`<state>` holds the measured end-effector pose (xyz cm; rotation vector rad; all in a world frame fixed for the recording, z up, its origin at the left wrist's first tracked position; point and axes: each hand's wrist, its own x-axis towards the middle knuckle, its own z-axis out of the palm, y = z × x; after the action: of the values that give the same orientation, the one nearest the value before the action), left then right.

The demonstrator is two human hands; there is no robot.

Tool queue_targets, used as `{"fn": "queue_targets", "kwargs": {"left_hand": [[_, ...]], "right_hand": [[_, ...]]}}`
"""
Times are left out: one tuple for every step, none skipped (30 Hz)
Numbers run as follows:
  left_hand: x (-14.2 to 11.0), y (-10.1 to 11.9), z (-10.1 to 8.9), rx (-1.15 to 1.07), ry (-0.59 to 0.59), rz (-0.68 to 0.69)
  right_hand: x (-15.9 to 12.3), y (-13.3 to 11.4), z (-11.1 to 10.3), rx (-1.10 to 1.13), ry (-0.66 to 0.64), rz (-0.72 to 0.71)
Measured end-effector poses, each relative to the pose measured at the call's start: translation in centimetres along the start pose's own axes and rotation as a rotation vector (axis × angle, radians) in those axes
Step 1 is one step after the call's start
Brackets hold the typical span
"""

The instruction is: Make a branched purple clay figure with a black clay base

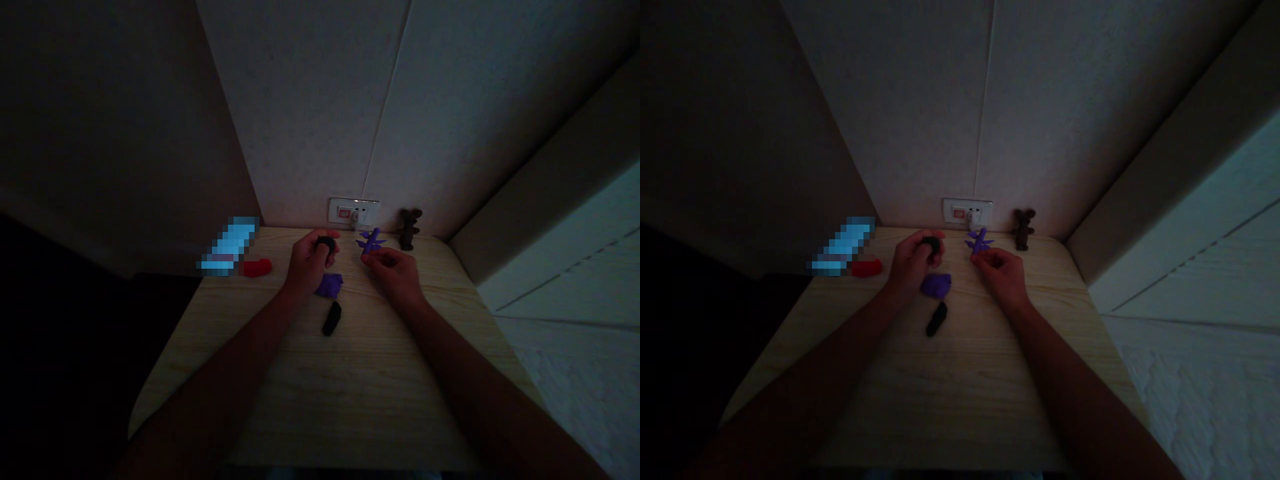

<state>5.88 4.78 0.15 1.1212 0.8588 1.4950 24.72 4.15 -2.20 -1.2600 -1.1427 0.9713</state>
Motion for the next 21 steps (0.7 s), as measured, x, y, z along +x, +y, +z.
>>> {"fn": "queue_targets", "kwargs": {"left_hand": [[0.01, -0.05, -0.02, -0.004, 0.002, -0.004], [0.01, -0.1, -0.04, -0.006, 0.005, -0.009], [0.01, -0.14, -0.06, -0.004, 0.008, -0.014], [0.0, -0.17, -0.08, -0.001, 0.012, -0.017], [-0.01, -0.19, -0.1, 0.002, 0.014, -0.018], [-0.03, -0.2, -0.12, 0.006, 0.013, -0.019], [-0.05, -0.21, -0.13, 0.009, 0.01, -0.019], [-0.07, -0.21, -0.14, 0.012, 0.006, -0.018], [-0.09, -0.21, -0.15, 0.016, 0.005, -0.02], [-0.1, -0.21, -0.15, 0.021, 0.005, -0.023], [-0.11, -0.22, -0.16, 0.026, 0.007, -0.026], [-0.12, -0.23, -0.16, 0.032, 0.009, -0.029], [-0.12, -0.24, -0.17, 0.038, 0.01, -0.034], [-0.11, -0.24, -0.18, 0.046, 0.011, -0.038], [-0.11, -0.24, -0.18, 0.052, 0.011, -0.04], [-0.12, -0.23, -0.18, 0.056, 0.011, -0.04], [-0.13, -0.22, -0.17, 0.06, 0.01, -0.039], [-0.15, -0.19, -0.17, 0.064, 0.009, -0.036], [-0.17, -0.16, -0.16, 0.066, 0.011, -0.031], [-0.2, -0.13, -0.15, 0.069, 0.015, -0.03], [-0.22, -0.11, -0.14, 0.076, 0.021, -0.031]], "right_hand": [[0.03, 0.05, -0.01, -0.005, -0.002, 0.0], [0.07, 0.1, -0.04, -0.008, -0.004, -0.002], [0.11, 0.13, -0.06, -0.011, -0.009, -0.006], [0.13, 0.14, -0.08, -0.015, -0.014, -0.01], [0.15, 0.11, -0.09, -0.02, -0.017, -0.013], [0.15, 0.07, -0.09, -0.021, -0.015, -0.013], [0.15, 0.01, -0.07, -0.018, -0.012, -0.009], [0.14, -0.04, -0.04, -0.015, -0.01, -0.003], [0.13, -0.08, -0.02, -0.015, -0.007, 0.003], [0.13, -0.11, 0.0, -0.019, -0.004, 0.006], [0.13, -0.11, 0.01, -0.026, -0.003, 0.004], [0.13, -0.08, 0.01, -0.035, -0.005, 0.002], [0.15, -0.04, -0.01, -0.042, -0.009, 0.001], [0.17, 0.02, -0.03, -0.044, -0.012, 0.0], [0.19, 0.09, -0.05, -0.04, -0.015, -0.001], [0.21, 0.17, -0.06, -0.033, -0.019, -0.001], [0.23, 0.23, -0.07, -0.026, -0.021, -0.002], [0.24, 0.28, -0.07, -0.021, -0.02, -0.005], [0.25, 0.3, -0.07, -0.018, -0.016, -0.01], [0.24, 0.3, -0.05, -0.02, -0.013, -0.014], [0.22, 0.27, -0.04, -0.025, -0.014, -0.016]]}}
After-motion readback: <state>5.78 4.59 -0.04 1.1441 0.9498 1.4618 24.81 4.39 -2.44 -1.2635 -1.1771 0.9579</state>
